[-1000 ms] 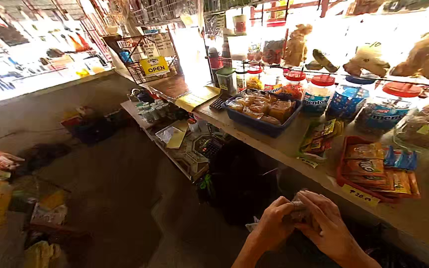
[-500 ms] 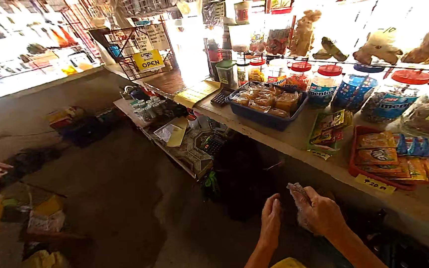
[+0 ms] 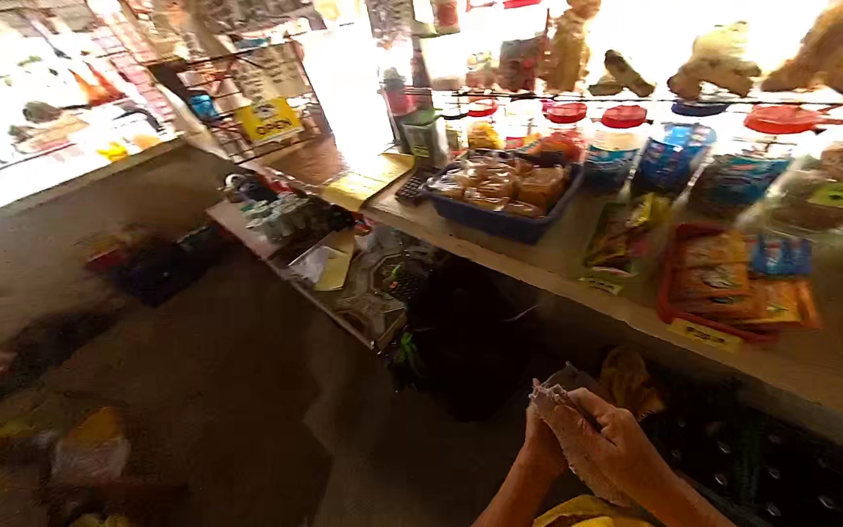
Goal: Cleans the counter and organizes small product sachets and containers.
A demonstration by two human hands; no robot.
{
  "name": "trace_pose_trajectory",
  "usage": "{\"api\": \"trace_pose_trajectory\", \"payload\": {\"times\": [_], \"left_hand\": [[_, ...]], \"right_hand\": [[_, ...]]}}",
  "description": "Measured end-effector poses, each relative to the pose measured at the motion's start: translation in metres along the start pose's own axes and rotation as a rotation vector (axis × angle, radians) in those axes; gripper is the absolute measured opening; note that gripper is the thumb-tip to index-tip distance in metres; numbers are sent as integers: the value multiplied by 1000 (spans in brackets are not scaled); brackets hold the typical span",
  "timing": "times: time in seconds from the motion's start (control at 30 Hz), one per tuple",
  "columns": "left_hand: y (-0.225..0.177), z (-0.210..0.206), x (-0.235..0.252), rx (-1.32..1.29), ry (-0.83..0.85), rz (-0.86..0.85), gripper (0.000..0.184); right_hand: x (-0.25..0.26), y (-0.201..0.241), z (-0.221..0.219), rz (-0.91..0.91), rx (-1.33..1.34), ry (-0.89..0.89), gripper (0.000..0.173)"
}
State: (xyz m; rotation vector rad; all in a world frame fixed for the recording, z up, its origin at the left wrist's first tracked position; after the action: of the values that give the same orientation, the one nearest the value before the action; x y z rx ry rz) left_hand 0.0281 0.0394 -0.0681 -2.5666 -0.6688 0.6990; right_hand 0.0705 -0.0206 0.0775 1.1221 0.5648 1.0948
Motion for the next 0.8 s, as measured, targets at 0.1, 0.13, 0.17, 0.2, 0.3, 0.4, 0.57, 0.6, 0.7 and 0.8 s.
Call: {"api": "trace_pose_trajectory", "payload": {"times": [0.1,0.13,0.17,0.2,0.3,0.4,0.57,0.6,0.7,0.8], "left_hand": [[18,-21,-4,31,24,77,68],[26,-27,-5,55,24,105,69],[33,-36,-5,74,51,124,71],[40,-49,-4,92,98,148,75],[69,-88,0,153,216,237,80],[106,-126,4,164,310,356,81],[161,-197,-18,363,547,522,75],[170,-210,-24,430,627,544,75],[193,-241,-36,630,872,551,76],[207,-263,-34,807,1005,496,75]], "right_hand": [[-6,-15,57,-20,-95,-116,31],[-10,-26,78,-50,-162,-155,30],[-15,-37,99,-97,-255,-190,33],[-23,-47,118,-138,-364,-219,37],[-57,-70,155,-47,-579,-369,46],[-94,-77,169,168,-601,-382,52],[-140,-113,200,42,-327,-297,93],[-150,-116,214,0,-200,-332,88],[-183,-126,255,-171,135,-549,65],[-210,-128,296,-337,112,-734,57]]}}
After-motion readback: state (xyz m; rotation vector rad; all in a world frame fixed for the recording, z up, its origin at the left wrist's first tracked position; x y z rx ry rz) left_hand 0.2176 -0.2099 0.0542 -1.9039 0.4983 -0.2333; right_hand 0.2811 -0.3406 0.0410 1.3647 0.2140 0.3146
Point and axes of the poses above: each hand's wrist, its own x-axis towards the middle knuckle, its own z-axis out of the back of the hand, y = z × x, the point moved 7 cm from there along x, towards the middle knuckle, and after that the axes turned 2 degrees about z, right-handed, at the moved point
